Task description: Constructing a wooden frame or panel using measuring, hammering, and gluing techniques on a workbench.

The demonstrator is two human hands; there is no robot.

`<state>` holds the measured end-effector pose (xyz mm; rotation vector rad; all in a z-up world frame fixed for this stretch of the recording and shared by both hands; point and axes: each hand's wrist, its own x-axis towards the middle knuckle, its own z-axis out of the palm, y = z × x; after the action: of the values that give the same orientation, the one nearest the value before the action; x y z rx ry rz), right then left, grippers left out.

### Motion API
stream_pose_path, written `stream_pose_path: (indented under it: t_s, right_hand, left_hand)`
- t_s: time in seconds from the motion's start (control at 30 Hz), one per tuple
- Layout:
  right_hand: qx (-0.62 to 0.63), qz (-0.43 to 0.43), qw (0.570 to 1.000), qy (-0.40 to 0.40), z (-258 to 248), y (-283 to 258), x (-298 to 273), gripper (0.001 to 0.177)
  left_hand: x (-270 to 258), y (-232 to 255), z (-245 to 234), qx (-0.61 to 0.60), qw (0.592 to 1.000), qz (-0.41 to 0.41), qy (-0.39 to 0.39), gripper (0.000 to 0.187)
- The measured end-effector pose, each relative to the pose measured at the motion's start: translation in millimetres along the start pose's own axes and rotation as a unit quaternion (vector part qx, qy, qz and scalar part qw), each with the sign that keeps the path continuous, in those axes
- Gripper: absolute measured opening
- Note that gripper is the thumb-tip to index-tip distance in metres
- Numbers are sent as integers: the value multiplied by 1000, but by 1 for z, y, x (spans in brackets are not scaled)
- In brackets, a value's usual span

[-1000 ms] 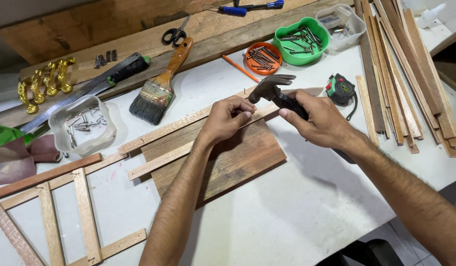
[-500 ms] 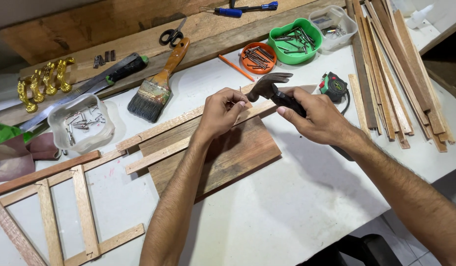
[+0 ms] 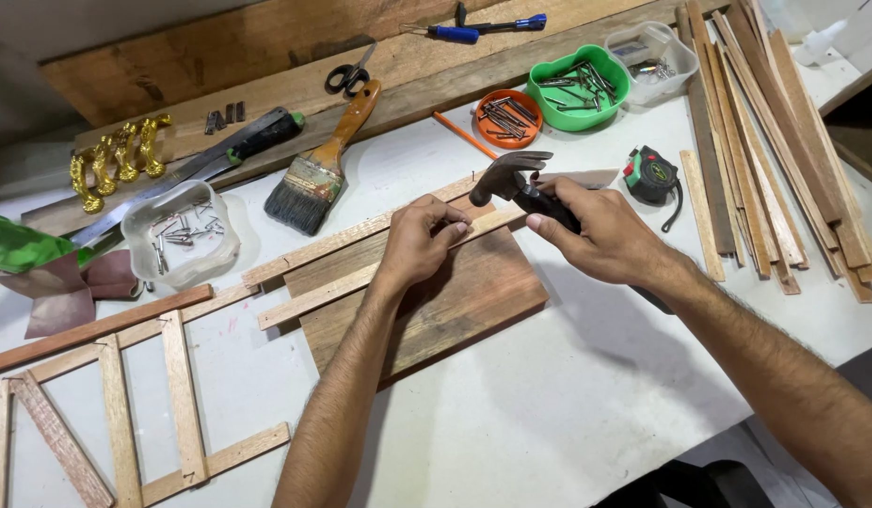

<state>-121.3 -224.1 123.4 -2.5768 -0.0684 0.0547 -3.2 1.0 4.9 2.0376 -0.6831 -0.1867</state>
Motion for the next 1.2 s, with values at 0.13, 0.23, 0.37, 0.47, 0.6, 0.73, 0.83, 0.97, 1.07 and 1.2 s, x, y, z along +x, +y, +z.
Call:
stream_pose_path:
  t_s: [0.13, 0.23, 0.37, 0.47, 0.6, 0.73, 0.83, 0.97, 1.07, 1.2]
  right_hand:
    - [-4, 0, 1000, -6, 1, -5, 3, 41]
    - [0, 2, 1000, -10, 2, -8, 4, 41]
    - [-2, -48, 999, 19, 7, -3, 2, 40]
    - [-31, -78, 996, 18, 21, 9, 2, 40]
    - [-56, -5, 997, -48, 24, 4, 4, 41]
    - [-13, -83, 996, 8, 25, 9, 3, 40]
    - [4, -94, 995, 19, 27, 5, 3, 37]
    - [-40, -12, 999, -30, 27, 3, 4, 41]
    - [0, -73, 997, 20, 31, 14, 2, 41]
    - [-59, -48, 997, -20, 33, 16, 5, 44]
  left_hand:
    - [0, -3, 2, -9, 1000, 16, -3, 8]
    - [0, -3, 3, -1, 1000, 11, -8, 10]
    - [-3, 8, -1, -2, 1000, 0, -8, 11]
    - [-3, 6, -1, 1, 1000, 5, -4, 12]
    - [-1, -1, 2, 10, 1000, 18, -2, 11]
    - [-2, 7, -2, 10, 1000, 14, -4, 11]
    - [-2, 8, -2, 10, 1000, 8, -4, 13]
    - [-1, 4, 1, 18, 1000, 2, -13, 11]
    - [-2, 7, 0, 15, 1000, 12, -7, 11]
    - [0, 2, 2, 23, 1000, -10, -15, 11]
